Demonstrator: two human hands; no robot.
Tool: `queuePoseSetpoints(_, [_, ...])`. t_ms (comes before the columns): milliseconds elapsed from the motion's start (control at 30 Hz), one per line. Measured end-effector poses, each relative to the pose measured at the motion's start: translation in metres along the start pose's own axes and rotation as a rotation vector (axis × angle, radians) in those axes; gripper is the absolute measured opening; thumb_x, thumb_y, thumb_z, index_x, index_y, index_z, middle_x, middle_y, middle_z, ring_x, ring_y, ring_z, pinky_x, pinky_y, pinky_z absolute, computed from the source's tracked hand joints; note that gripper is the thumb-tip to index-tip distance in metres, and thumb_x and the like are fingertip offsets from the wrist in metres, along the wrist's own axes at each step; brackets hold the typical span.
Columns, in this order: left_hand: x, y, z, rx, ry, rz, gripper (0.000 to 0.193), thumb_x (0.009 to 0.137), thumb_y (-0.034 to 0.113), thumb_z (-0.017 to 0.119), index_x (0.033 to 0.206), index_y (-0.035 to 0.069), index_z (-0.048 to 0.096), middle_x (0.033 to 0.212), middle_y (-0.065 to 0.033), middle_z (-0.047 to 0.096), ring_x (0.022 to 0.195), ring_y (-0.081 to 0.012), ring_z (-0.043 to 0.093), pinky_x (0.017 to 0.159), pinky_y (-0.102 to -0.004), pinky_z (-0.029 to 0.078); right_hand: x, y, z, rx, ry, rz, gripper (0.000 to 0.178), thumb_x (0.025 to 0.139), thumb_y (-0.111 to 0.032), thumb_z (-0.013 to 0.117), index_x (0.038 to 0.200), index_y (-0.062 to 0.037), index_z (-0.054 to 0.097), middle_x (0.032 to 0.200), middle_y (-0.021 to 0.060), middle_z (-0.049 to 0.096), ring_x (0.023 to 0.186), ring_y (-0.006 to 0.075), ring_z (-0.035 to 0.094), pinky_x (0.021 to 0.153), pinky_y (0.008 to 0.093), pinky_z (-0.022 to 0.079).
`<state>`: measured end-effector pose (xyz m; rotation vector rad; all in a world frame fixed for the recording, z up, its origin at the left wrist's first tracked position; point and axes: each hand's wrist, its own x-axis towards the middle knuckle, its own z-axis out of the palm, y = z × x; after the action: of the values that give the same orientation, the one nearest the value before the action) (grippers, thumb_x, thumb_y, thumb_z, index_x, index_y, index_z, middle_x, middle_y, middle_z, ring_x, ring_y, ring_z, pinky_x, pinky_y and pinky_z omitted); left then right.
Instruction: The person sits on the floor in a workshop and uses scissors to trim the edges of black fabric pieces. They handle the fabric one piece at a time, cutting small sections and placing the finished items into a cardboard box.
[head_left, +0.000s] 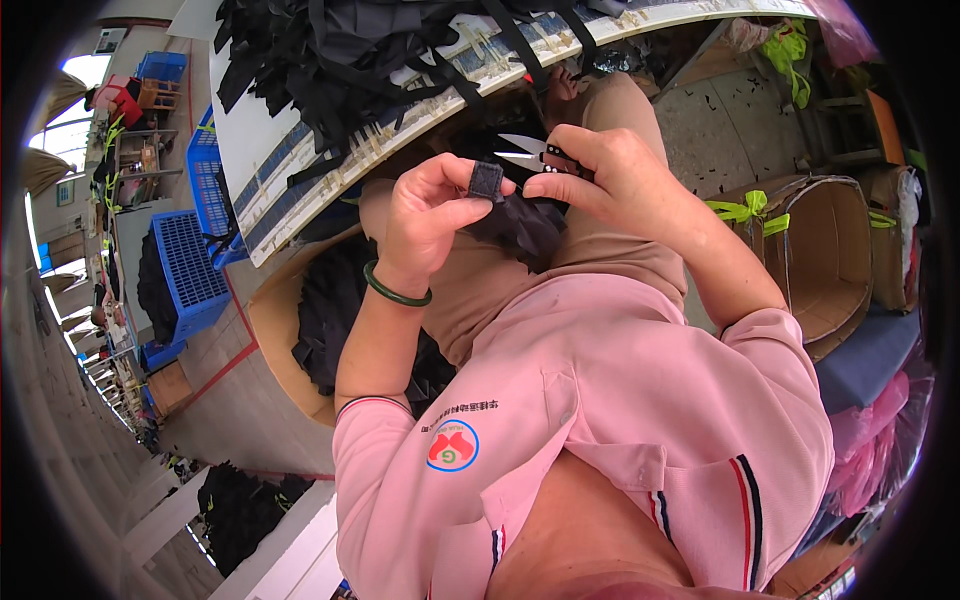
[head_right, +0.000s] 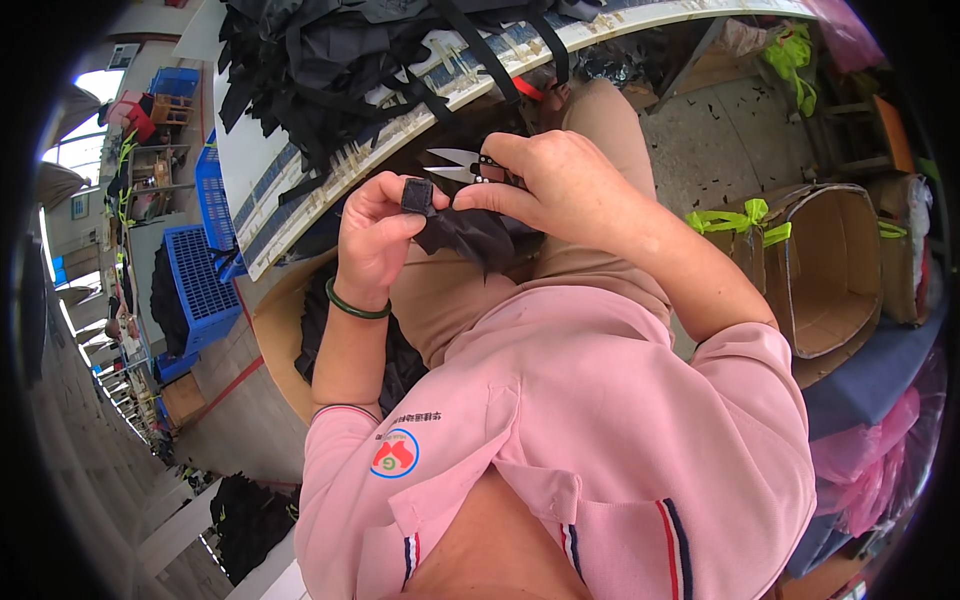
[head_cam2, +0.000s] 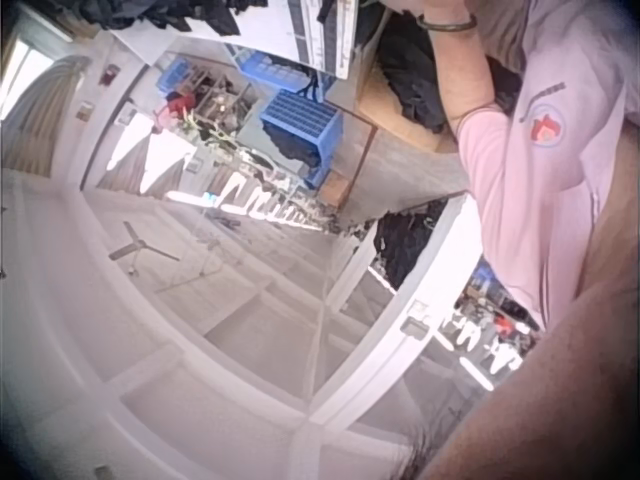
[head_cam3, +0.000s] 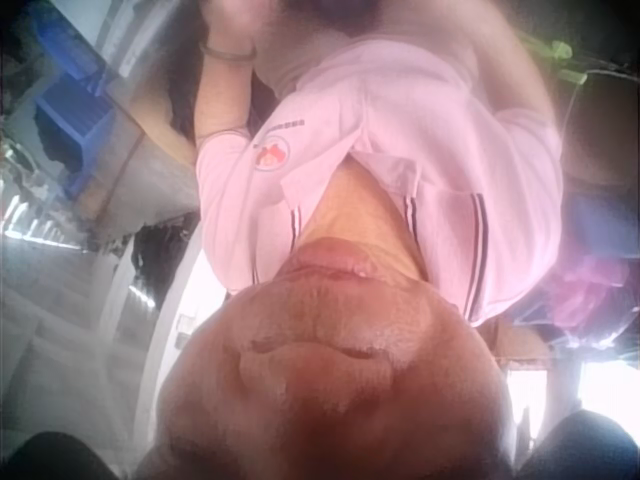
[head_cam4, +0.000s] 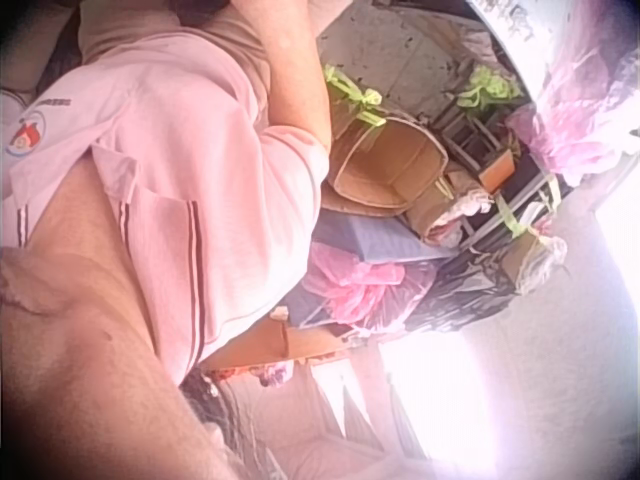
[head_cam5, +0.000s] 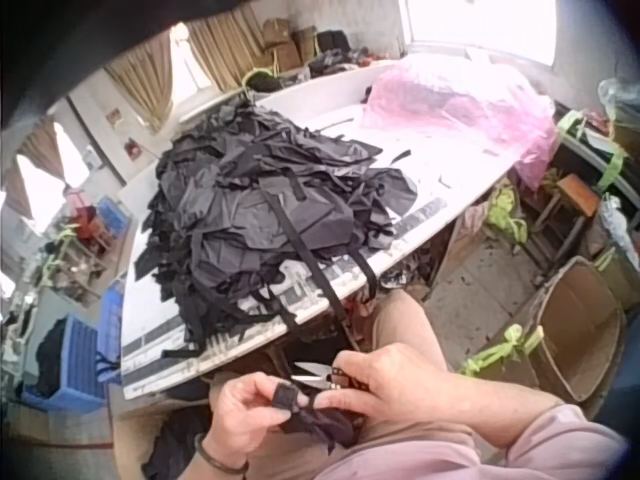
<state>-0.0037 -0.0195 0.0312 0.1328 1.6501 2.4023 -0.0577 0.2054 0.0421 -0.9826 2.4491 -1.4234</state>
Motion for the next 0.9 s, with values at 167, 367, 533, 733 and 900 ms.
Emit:
queuePoseSetpoints(167, [-0.009,0.009,-0.010,0.123,0.002,-0.081,0.014,0.067,0.000,0.060,0.080,0.003,0.055,0.089,-0.0139,0.064,0.087,-0.0217,0.061,0.084,-0.0320,0.045,0.009,0.008,0.000,-0.010,0.001,0.052,0.039,0.084,-0.037,0.067,0.088,-0.0003,0.054,0.067,0.0163,0.059,0.062,0.0354,0.058,0.056,0.0399,0.043])
queuePoseSetpoints(367, [-0.080,0.016,-0.117,0.939,-0.065,-0.591,0.012,0.073,0.003,0.066,0.080,0.002,0.056,0.068,0.0017,0.054,0.061,-0.0046,0.046,0.056,-0.0226,0.040,0.067,0.072,-0.018,-0.066,0.213,0.118,0.029,0.086,-0.025,0.066,0.095,-0.0009,0.054,0.080,0.0200,0.061,0.070,0.0337,0.060,0.065,0.0370,0.046])
queuePoseSetpoints(533, [-0.215,-0.034,-0.198,1.168,-0.336,-1.271,0.023,0.070,0.022,0.076,0.082,0.004,0.068,0.073,-0.0088,0.065,0.071,-0.0186,0.063,0.066,-0.0317,0.049,0.144,0.082,-0.017,-0.149,0.313,0.119,0.033,0.082,-0.031,0.068,0.096,-0.0037,0.056,0.077,0.0164,0.065,0.074,0.0333,0.064,0.066,0.0398,0.048])
queuePoseSetpoints(733, [-0.195,-0.033,-0.150,1.191,-0.326,-1.161,0.038,0.076,0.039,0.074,0.086,0.002,0.070,0.079,-0.0134,0.068,0.076,-0.0240,0.065,0.070,-0.0335,0.050,0.191,0.083,0.013,-0.649,0.185,-0.031,0.031,0.080,-0.023,0.066,0.103,-0.0082,0.052,0.075,0.0125,0.067,0.073,0.0319,0.067,0.062,0.0423,0.050])
queuePoseSetpoints(900, [-0.116,-0.017,-0.107,1.125,-0.054,-0.583,0.027,0.084,0.023,0.067,0.093,-0.002,0.065,0.079,-0.0119,0.068,0.069,-0.0183,0.063,0.066,-0.0306,0.050,0.209,0.100,0.020,-0.746,0.263,-0.106,0.021,0.075,-0.014,0.063,0.095,-0.0094,0.057,0.072,0.0109,0.066,0.069,0.0305,0.067,0.057,0.0413,0.050])
